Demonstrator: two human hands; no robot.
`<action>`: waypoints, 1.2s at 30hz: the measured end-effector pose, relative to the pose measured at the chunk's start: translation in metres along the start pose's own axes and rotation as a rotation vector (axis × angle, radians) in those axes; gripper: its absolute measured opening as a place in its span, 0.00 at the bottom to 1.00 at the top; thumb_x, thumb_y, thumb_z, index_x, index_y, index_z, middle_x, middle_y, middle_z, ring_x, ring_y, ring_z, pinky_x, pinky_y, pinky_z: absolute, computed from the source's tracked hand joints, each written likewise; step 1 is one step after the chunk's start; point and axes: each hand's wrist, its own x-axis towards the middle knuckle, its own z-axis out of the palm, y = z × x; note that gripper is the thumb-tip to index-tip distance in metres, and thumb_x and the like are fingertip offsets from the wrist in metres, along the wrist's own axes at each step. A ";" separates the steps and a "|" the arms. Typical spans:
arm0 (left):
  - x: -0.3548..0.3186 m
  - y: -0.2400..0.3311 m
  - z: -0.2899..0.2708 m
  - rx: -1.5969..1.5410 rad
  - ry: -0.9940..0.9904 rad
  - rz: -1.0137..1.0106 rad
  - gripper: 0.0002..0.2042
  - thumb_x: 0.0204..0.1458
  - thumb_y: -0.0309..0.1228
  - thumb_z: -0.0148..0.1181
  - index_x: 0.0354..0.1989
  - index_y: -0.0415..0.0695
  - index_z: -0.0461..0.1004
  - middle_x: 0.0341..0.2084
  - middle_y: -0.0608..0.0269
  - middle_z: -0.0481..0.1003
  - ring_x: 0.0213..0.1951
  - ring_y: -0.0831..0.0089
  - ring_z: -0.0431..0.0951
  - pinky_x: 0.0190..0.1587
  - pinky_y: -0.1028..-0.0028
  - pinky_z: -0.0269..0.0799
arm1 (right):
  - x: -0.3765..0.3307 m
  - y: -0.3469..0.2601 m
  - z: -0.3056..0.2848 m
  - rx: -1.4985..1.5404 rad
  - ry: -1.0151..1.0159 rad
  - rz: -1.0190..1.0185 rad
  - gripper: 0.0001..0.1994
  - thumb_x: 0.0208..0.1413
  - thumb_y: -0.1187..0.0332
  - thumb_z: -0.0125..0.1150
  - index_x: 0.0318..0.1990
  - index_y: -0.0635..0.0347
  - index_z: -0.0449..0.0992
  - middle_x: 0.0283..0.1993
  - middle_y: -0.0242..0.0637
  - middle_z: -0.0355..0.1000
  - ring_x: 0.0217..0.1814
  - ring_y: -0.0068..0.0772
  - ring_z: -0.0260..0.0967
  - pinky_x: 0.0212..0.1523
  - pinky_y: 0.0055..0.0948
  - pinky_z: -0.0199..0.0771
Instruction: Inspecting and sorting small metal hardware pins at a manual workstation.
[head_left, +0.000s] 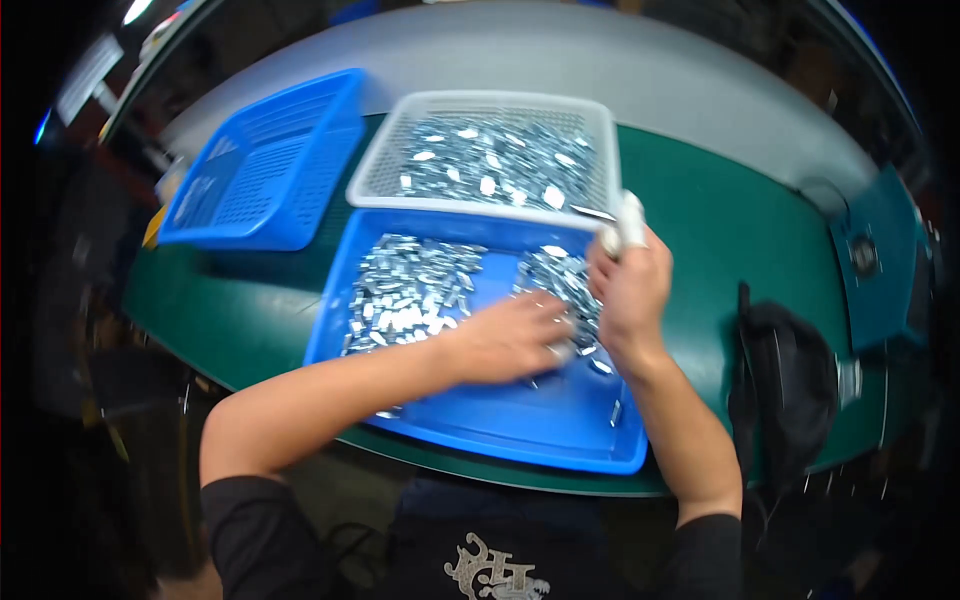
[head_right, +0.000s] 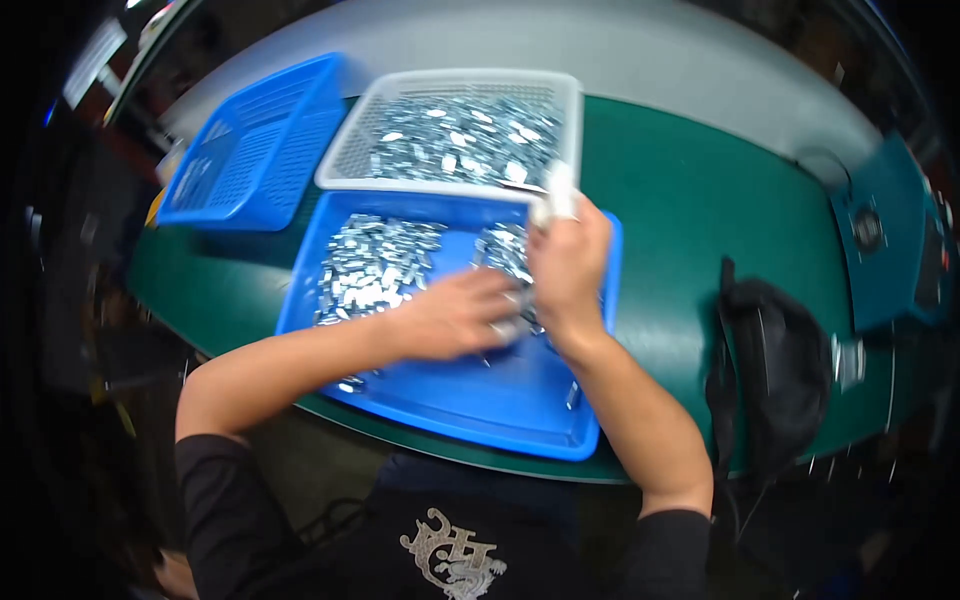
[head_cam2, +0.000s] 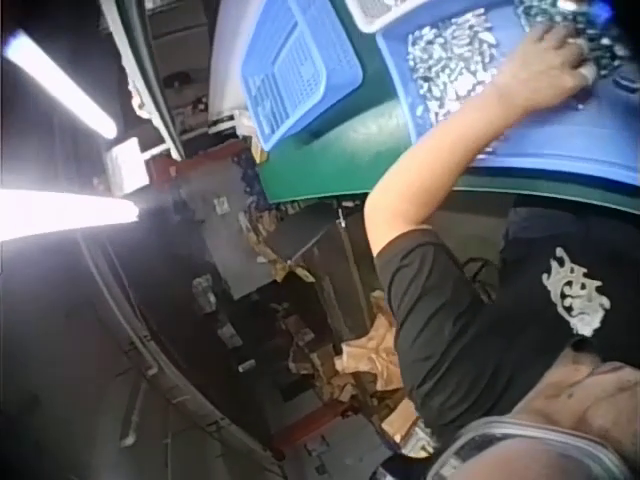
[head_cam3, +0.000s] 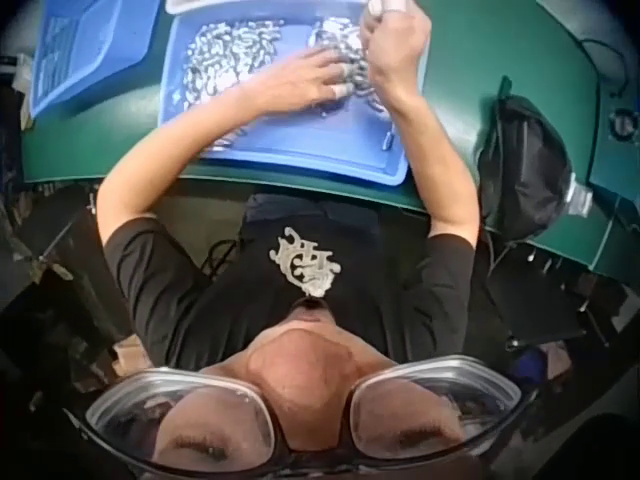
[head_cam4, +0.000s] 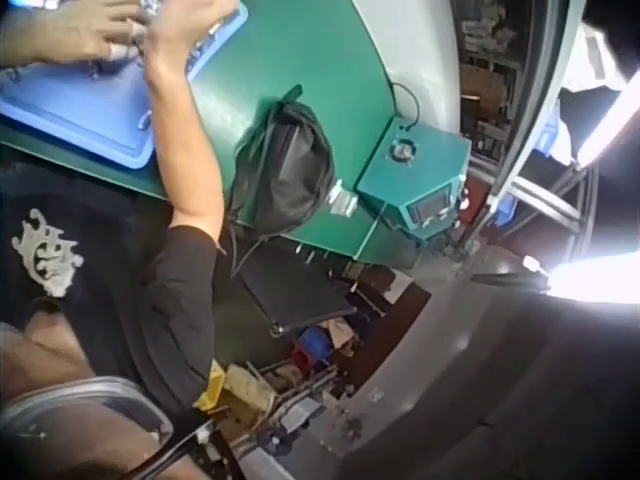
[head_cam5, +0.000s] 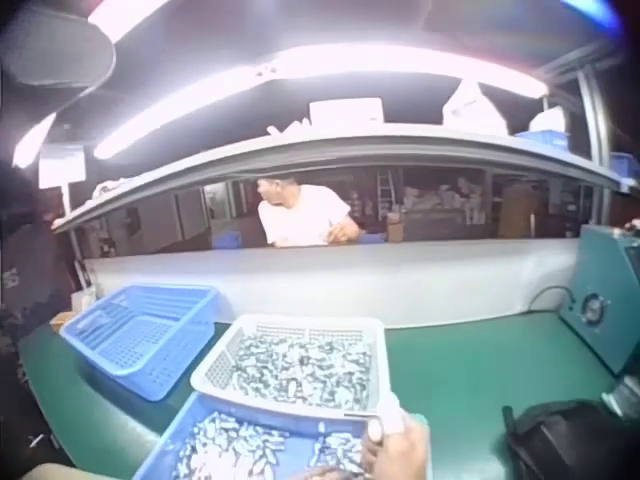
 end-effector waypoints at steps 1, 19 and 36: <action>-0.007 -0.010 -0.003 0.006 -0.047 -0.011 0.13 0.41 0.28 0.54 0.38 0.47 0.74 0.43 0.57 0.69 0.50 0.58 0.67 0.51 0.62 0.66 | 0.003 0.005 -0.003 0.008 0.000 -0.031 0.18 0.63 0.57 0.42 0.22 0.56 0.61 0.13 0.22 0.51 0.12 0.12 0.43 0.10 0.18 0.39; 0.046 0.030 0.031 -0.738 0.141 -0.234 0.09 0.48 0.30 0.50 0.37 0.46 0.74 0.40 0.61 0.72 0.49 0.58 0.68 0.52 0.63 0.62 | -0.023 -0.036 0.012 0.046 -0.171 -0.093 0.24 0.64 0.56 0.38 0.15 0.56 0.57 0.11 0.23 0.47 0.12 0.13 0.39 0.12 0.18 0.38; 0.011 -0.005 -0.020 -0.164 0.117 -0.188 0.12 0.36 0.33 0.65 0.30 0.43 0.76 0.34 0.57 0.72 0.44 0.60 0.70 0.46 0.64 0.66 | -0.010 -0.029 0.003 0.019 -0.073 -0.242 0.19 0.64 0.61 0.40 0.21 0.61 0.62 0.13 0.24 0.50 0.13 0.13 0.41 0.13 0.18 0.40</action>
